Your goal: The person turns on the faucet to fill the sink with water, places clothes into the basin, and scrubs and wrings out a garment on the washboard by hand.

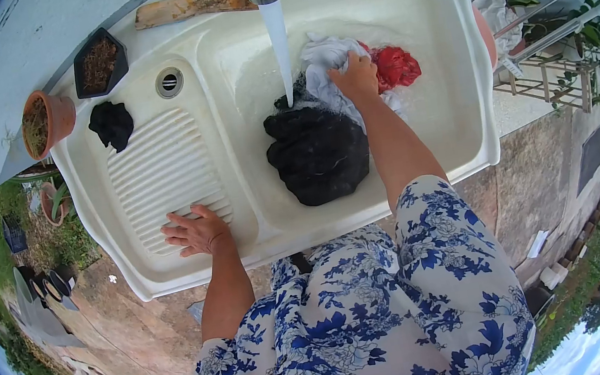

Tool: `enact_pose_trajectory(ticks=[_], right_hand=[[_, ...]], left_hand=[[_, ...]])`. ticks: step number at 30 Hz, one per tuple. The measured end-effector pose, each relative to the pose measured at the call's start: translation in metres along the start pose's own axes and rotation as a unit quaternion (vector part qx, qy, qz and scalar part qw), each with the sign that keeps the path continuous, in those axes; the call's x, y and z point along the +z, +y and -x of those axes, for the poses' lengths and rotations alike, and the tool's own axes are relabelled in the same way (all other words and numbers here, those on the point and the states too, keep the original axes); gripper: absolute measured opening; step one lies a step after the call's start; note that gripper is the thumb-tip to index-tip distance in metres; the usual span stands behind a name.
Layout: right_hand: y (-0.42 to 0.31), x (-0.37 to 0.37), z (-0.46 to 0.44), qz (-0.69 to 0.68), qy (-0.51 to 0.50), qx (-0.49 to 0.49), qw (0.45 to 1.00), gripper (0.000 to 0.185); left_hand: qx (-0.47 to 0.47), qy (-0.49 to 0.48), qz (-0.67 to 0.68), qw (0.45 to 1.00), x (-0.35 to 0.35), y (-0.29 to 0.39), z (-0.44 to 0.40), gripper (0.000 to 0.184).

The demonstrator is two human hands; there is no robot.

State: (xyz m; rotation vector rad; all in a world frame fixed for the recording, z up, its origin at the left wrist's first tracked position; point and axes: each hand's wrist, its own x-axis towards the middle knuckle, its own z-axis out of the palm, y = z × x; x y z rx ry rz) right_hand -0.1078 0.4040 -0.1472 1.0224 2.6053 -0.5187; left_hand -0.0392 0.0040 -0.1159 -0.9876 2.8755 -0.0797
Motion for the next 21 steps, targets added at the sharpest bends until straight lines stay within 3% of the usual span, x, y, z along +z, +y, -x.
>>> enact_pose_trajectory(ticks=[1, 4, 6, 8, 10, 12, 16, 18, 19, 21], right_hand=[[-0.031, 0.0, 0.021, 0.089, -0.007, 0.029, 0.996, 0.061], [-0.033, 0.04, 0.029, 0.057, -0.037, -0.02, 0.997, 0.053], [-0.02, 0.048, 0.026, -0.045, -0.11, -0.221, 0.968, 0.045], [-0.004, 0.014, 0.005, -0.162, -0.118, -0.115, 0.973, 0.039], [0.02, -0.007, -0.019, -0.161, 0.014, 0.022, 0.987, 0.037], [0.022, -0.038, -0.017, -0.276, -0.005, -0.024, 0.961, 0.033], [-0.043, -0.144, 0.045, -0.637, -0.084, 0.012, 0.766, 0.031], [-0.038, -0.171, 0.054, -0.701, -0.1, -0.052, 0.704, 0.035], [-0.044, -0.185, 0.066, -0.7, -0.1, -0.051, 0.705, 0.035], [-0.052, -0.206, 0.091, -0.759, -0.04, -0.118, 0.639, 0.039]], left_hand=[[0.002, 0.008, -0.002, 1.0, 0.002, -0.001, 0.0, 0.066], [0.002, 0.011, -0.004, 1.0, 0.002, -0.001, 0.0, 0.066], [0.005, 0.008, -0.006, 1.0, 0.001, -0.002, 0.002, 0.065], [0.004, 0.011, -0.004, 1.0, 0.0, 0.0, 0.0, 0.065], [0.007, 0.022, 0.004, 1.0, 0.003, -0.001, 0.0, 0.065], [0.006, 0.022, 0.001, 1.0, 0.003, 0.0, -0.002, 0.065], [0.003, 0.016, -0.004, 1.0, 0.002, 0.0, -0.002, 0.064], [0.003, 0.019, -0.003, 1.0, 0.003, 0.001, -0.003, 0.064], [0.005, 0.017, -0.005, 1.0, 0.003, 0.0, -0.002, 0.064], [0.006, 0.018, -0.004, 1.0, 0.003, 0.0, -0.001, 0.064]])
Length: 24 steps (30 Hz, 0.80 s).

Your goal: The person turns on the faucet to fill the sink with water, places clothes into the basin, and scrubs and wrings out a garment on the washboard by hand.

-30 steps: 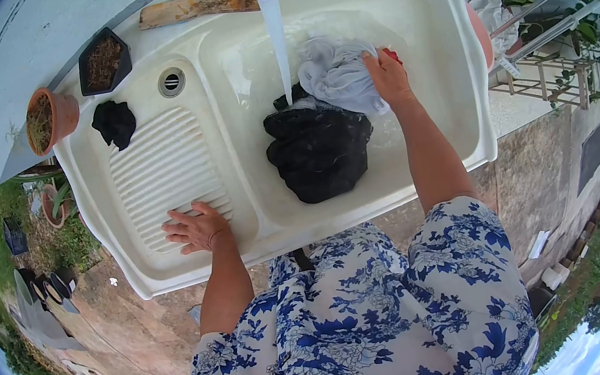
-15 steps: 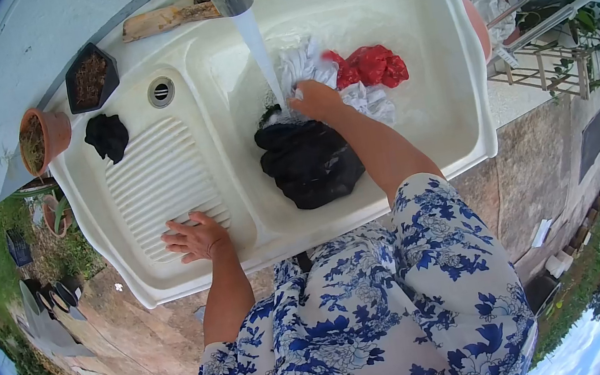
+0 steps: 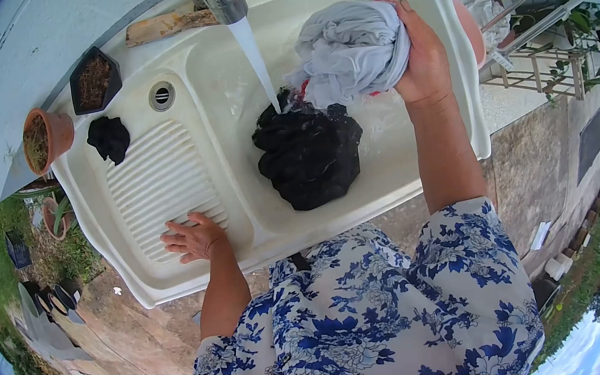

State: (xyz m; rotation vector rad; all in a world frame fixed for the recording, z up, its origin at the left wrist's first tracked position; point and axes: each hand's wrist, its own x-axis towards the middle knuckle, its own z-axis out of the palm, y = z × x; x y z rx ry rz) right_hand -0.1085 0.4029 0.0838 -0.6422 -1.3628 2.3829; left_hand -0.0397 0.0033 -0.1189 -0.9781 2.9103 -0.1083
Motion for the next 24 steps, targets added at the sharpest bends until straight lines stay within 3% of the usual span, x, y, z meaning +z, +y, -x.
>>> enact_pose_trajectory(ticks=[4, 9, 10, 11, 12, 14, 16, 17, 19, 20, 22, 23, 24], right_hand=[[0.037, -0.038, -0.003, -0.136, 0.06, 0.041, 0.988, 0.034], [0.133, -0.112, -0.014, 0.026, 0.097, 0.184, 0.978, 0.039], [0.157, -0.134, -0.028, 0.244, 0.093, 0.134, 0.956, 0.046], [0.175, -0.149, -0.039, 0.45, 0.083, 0.074, 0.886, 0.052], [0.189, -0.15, -0.043, 0.449, 0.083, 0.075, 0.886, 0.052], [0.222, -0.131, -0.045, 0.691, 0.117, -0.022, 0.713, 0.067], [0.229, -0.062, -0.011, 0.801, 0.026, 0.044, 0.596, 0.071], [0.239, -0.06, -0.005, 0.799, 0.026, 0.046, 0.599, 0.071], [0.252, -0.062, 0.004, 0.837, -0.147, -0.06, 0.523, 0.066], [0.245, -0.075, -0.002, 0.838, -0.145, -0.056, 0.524, 0.066], [0.207, -0.104, -0.033, 0.811, -0.311, -0.071, 0.49, 0.056], [0.213, -0.117, -0.042, 0.805, -0.222, -0.086, 0.543, 0.05], [0.222, -0.118, -0.046, 0.806, -0.222, -0.086, 0.542, 0.05]], left_hand=[[-0.003, -0.006, -0.005, 1.0, -0.001, 0.0, -0.001, 0.065], [-0.005, -0.011, -0.005, 1.0, -0.005, 0.002, 0.001, 0.065], [-0.004, -0.012, -0.001, 1.0, -0.006, 0.002, 0.001, 0.065], [-0.004, -0.011, -0.002, 1.0, -0.003, 0.001, 0.0, 0.065], [-0.005, 0.002, -0.009, 1.0, 0.001, 0.0, -0.001, 0.063], [-0.007, 0.014, -0.018, 1.0, 0.005, -0.002, 0.001, 0.062], [-0.004, 0.017, -0.022, 1.0, 0.002, -0.003, 0.002, 0.062], [-0.002, 0.018, -0.025, 1.0, 0.0, -0.002, 0.002, 0.062], [-0.001, -0.01, -0.002, 1.0, -0.005, 0.0, 0.002, 0.065], [0.003, -0.012, -0.005, 1.0, -0.005, -0.002, 0.003, 0.065], [0.003, -0.005, -0.001, 1.0, -0.003, -0.002, 0.003, 0.065], [0.005, -0.004, 0.002, 1.0, -0.004, 0.0, 0.001, 0.065], [0.006, -0.003, 0.002, 1.0, -0.006, 0.0, 0.001, 0.065]])
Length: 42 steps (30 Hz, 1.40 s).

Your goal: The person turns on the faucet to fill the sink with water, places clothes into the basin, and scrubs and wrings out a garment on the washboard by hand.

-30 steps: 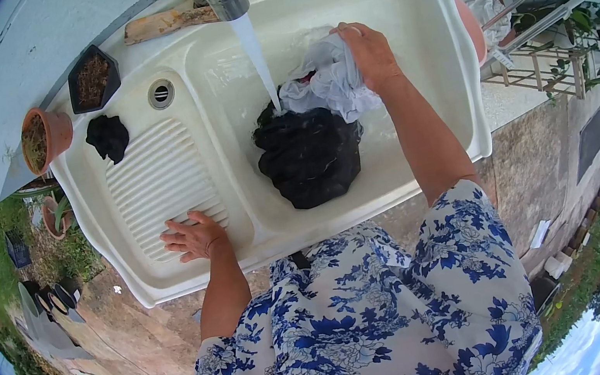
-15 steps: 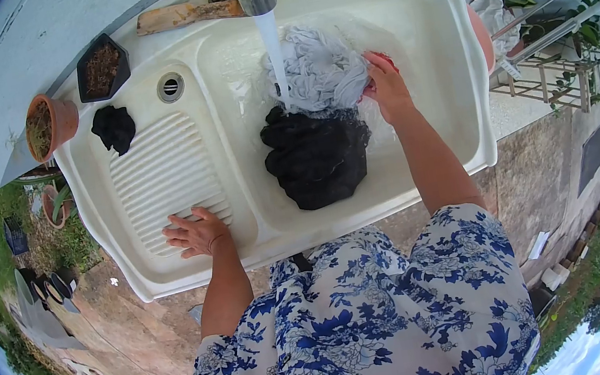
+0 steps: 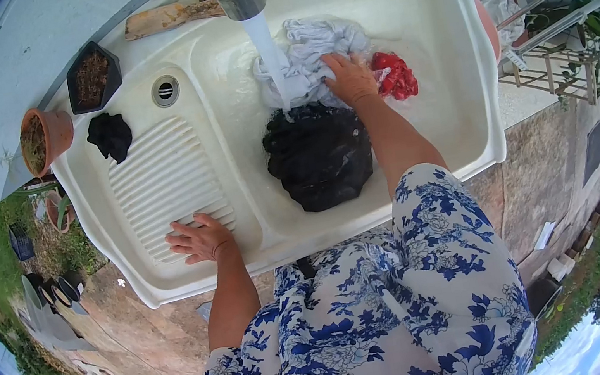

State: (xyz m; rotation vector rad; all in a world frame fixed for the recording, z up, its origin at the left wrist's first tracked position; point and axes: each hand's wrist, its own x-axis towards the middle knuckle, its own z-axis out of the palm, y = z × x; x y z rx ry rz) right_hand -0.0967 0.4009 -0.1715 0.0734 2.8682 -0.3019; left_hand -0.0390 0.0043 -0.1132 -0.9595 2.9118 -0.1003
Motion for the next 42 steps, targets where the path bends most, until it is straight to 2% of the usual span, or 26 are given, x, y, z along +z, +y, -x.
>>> enact_pose_trajectory(ticks=[2, 3, 4, 6, 7, 8, 10, 12, 14, 15, 16, 19, 20, 21, 22, 23, 25, 26, 28, 29, 33, 34, 36, 37, 39, 42], right_hand=[[-0.014, 0.011, -0.013, -0.046, 0.092, 0.274, 0.956, 0.059], [-0.034, 0.009, -0.015, -0.068, 0.096, 0.348, 0.93, 0.059], [-0.049, 0.007, -0.014, -0.068, 0.095, 0.35, 0.929, 0.059], [-0.066, 0.001, -0.009, -0.014, -0.018, 0.23, 0.973, 0.062], [-0.063, 0.004, 0.004, 0.001, 0.014, 0.113, 0.994, 0.064], [-0.047, 0.001, 0.009, 0.002, 0.016, 0.113, 0.993, 0.064], [-0.01, -0.012, 0.021, -0.108, -0.005, 0.008, 0.994, 0.058], [0.001, -0.008, 0.017, -0.04, 0.011, 0.052, 0.998, 0.058], [-0.012, -0.008, 0.008, -0.09, 0.011, 0.365, 0.927, 0.049], [-0.011, -0.007, 0.0, -0.119, -0.062, 0.392, 0.91, 0.041], [-0.021, -0.018, 0.002, -0.119, -0.06, 0.395, 0.909, 0.041], [-0.021, -0.035, 0.015, -0.097, -0.117, 0.138, 0.979, 0.046], [-0.014, -0.039, 0.021, -0.096, -0.118, 0.141, 0.978, 0.046], [-0.011, -0.052, 0.025, -0.316, -0.017, 0.165, 0.934, 0.048], [-0.008, -0.065, 0.029, -0.516, 0.086, 0.178, 0.833, 0.052], [-0.004, -0.079, 0.035, -0.515, 0.087, 0.181, 0.833, 0.052], [0.009, -0.101, 0.049, -0.642, 0.152, 0.317, 0.681, 0.058], [0.024, -0.09, 0.055, -0.643, 0.155, 0.32, 0.678, 0.058], [0.063, -0.038, 0.065, -0.405, 0.166, 0.411, 0.799, 0.071], [0.079, -0.01, 0.069, -0.386, 0.107, 0.44, 0.804, 0.079], [0.01, 0.04, 0.059, -0.082, 0.096, 0.38, 0.916, 0.079], [0.002, 0.043, 0.051, -0.084, 0.096, 0.384, 0.914, 0.079], [-0.003, 0.04, 0.043, -0.216, -0.02, 0.35, 0.911, 0.069], [0.002, 0.031, 0.046, -0.217, -0.016, 0.357, 0.908, 0.069], [0.018, 0.005, 0.052, -0.31, -0.099, 0.233, 0.917, 0.056], [0.032, -0.046, 0.093, -0.586, 0.012, 0.388, 0.711, 0.046]], left_hand=[[-0.005, -0.001, 0.001, 1.0, 0.0, 0.0, 0.003, 0.065], [-0.005, -0.002, 0.0, 1.0, 0.001, -0.001, 0.003, 0.065], [-0.001, -0.002, -0.001, 1.0, 0.001, -0.001, 0.002, 0.065], [0.002, 0.001, 0.002, 1.0, 0.001, -0.002, 0.003, 0.065], [0.0, 0.005, 0.003, 1.0, 0.001, 0.0, 0.002, 0.065], [0.0, 0.005, 0.005, 1.0, 0.001, 0.001, 0.002, 0.065], [0.0, -0.005, -0.001, 1.0, -0.001, 0.0, 0.002, 0.065], [0.0, -0.003, 0.0, 1.0, -0.002, 0.001, 0.001, 0.065], [0.001, -0.002, 0.002, 1.0, 0.0, 0.0, 0.003, 0.065], [0.001, 0.005, -0.001, 1.0, 0.003, -0.001, 0.002, 0.065], [0.004, 0.012, -0.005, 1.0, 0.004, -0.001, 0.001, 0.065], [0.0, 0.007, -0.003, 1.0, 0.005, -0.001, 0.001, 0.065], [0.002, 0.005, -0.003, 1.0, 0.004, -0.001, 0.001, 0.065], [0.001, 0.006, -0.005, 1.0, 0.003, 0.0, 0.001, 0.065], [0.0, 0.007, -0.007, 1.0, 0.003, 0.0, 0.001, 0.065], [0.003, 0.005, -0.007, 1.0, 0.004, 0.0, 0.001, 0.065], [-0.009, 0.0, -0.005, 1.0, 0.007, -0.001, -0.001, 0.065], [-0.005, 0.001, -0.006, 1.0, 0.008, -0.002, -0.002, 0.065], [-0.01, 0.0, -0.007, 1.0, 0.009, -0.002, -0.001, 0.065], [-0.01, 0.0, -0.008, 1.0, 0.01, -0.001, -0.002, 0.065], [-0.019, -0.013, -0.01, 1.0, 0.005, -0.002, -0.002, 0.063], [-0.019, -0.018, -0.004, 1.0, 0.004, -0.001, -0.002, 0.063], [-0.018, -0.021, -0.003, 1.0, -0.001, 0.0, -0.002, 0.063], [-0.026, -0.026, 0.002, 0.999, -0.002, 0.002, -0.001, 0.063], [-0.024, -0.025, 0.002, 0.999, 0.0, 0.002, -0.001, 0.063], [-0.029, -0.023, 0.0, 0.999, 0.002, 0.0, -0.002, 0.063]])
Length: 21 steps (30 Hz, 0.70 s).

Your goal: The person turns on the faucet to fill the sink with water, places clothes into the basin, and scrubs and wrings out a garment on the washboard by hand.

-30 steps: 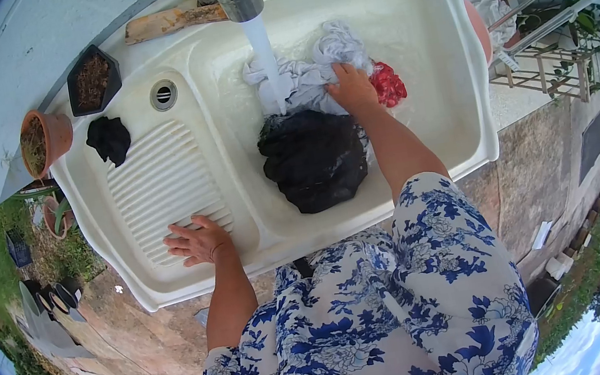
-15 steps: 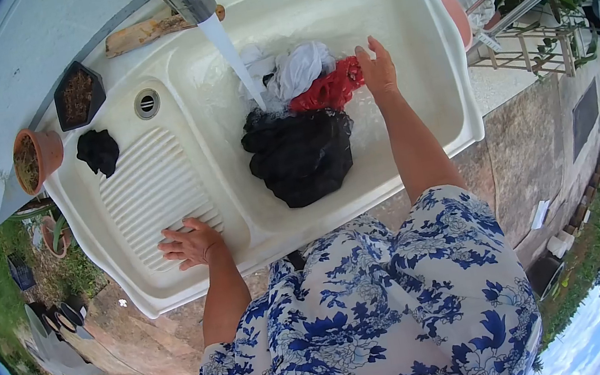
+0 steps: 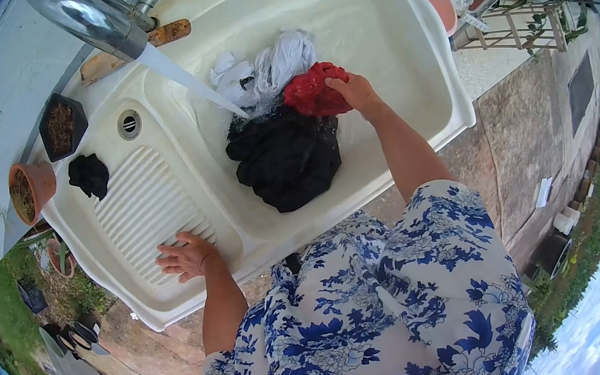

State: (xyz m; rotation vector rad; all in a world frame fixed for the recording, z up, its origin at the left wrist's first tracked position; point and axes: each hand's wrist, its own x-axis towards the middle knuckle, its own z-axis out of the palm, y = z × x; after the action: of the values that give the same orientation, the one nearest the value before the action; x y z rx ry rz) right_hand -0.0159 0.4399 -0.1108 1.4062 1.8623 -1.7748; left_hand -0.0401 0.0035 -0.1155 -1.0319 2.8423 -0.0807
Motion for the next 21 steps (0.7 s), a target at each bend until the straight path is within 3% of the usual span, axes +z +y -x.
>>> enact_pose_trajectory(ticks=[1, 3, 4, 5, 6, 7, 9, 11, 14, 16, 17, 19, 21], right_hand=[[0.021, -0.022, -0.01, -0.104, 0.02, 0.004, 0.994, 0.05], [0.019, -0.058, 0.001, 0.036, 0.112, 0.071, 0.991, 0.06], [0.014, -0.056, 0.008, 0.037, 0.112, 0.069, 0.991, 0.06], [0.011, -0.051, 0.019, 0.285, 0.181, 0.076, 0.938, 0.066], [0.01, -0.046, 0.024, 0.514, 0.237, 0.079, 0.82, 0.073], [0.009, -0.044, 0.021, 0.528, 0.221, 0.036, 0.819, 0.082], [0.01, -0.024, 0.006, 0.497, 0.248, -0.141, 0.819, 0.085], [-0.002, 0.014, -0.015, 0.458, 0.201, -0.234, 0.834, 0.088], [-0.024, 0.092, -0.041, 0.406, 0.16, -0.251, 0.864, 0.089], [-0.049, 0.141, -0.03, 0.392, 0.151, -0.105, 0.901, 0.089], [-0.046, 0.145, -0.026, 0.389, 0.148, -0.105, 0.903, 0.089], [-0.038, 0.146, -0.017, 0.585, 0.032, -0.293, 0.755, 0.087], [-0.04, 0.111, -0.03, 0.573, -0.012, -0.292, 0.766, 0.084]], left_hand=[[0.001, 0.002, 0.002, 1.0, 0.0, -0.001, 0.0, 0.063], [0.001, 0.003, 0.0, 1.0, 0.0, -0.002, 0.0, 0.063], [0.002, 0.005, -0.002, 1.0, 0.0, -0.001, 0.0, 0.063], [0.002, 0.004, -0.001, 1.0, 0.0, -0.001, 0.0, 0.063], [0.004, 0.009, 0.001, 1.0, 0.001, -0.001, 0.0, 0.063], [0.005, 0.014, 0.002, 1.0, 0.001, -0.001, 0.001, 0.063], [0.004, 0.014, -0.001, 1.0, 0.004, -0.003, 0.001, 0.064], [0.004, 0.02, -0.008, 1.0, 0.006, -0.006, -0.002, 0.064], [0.013, 0.032, -0.01, 0.999, 0.005, -0.006, -0.001, 0.064], [0.012, 0.018, -0.017, 1.0, 0.002, -0.004, -0.001, 0.064], [0.012, 0.021, -0.02, 1.0, 0.002, -0.003, -0.003, 0.064], [0.012, 0.022, -0.014, 1.0, 0.003, -0.005, 0.0, 0.063], [0.014, 0.025, -0.016, 0.999, 0.003, -0.009, 0.003, 0.063]])
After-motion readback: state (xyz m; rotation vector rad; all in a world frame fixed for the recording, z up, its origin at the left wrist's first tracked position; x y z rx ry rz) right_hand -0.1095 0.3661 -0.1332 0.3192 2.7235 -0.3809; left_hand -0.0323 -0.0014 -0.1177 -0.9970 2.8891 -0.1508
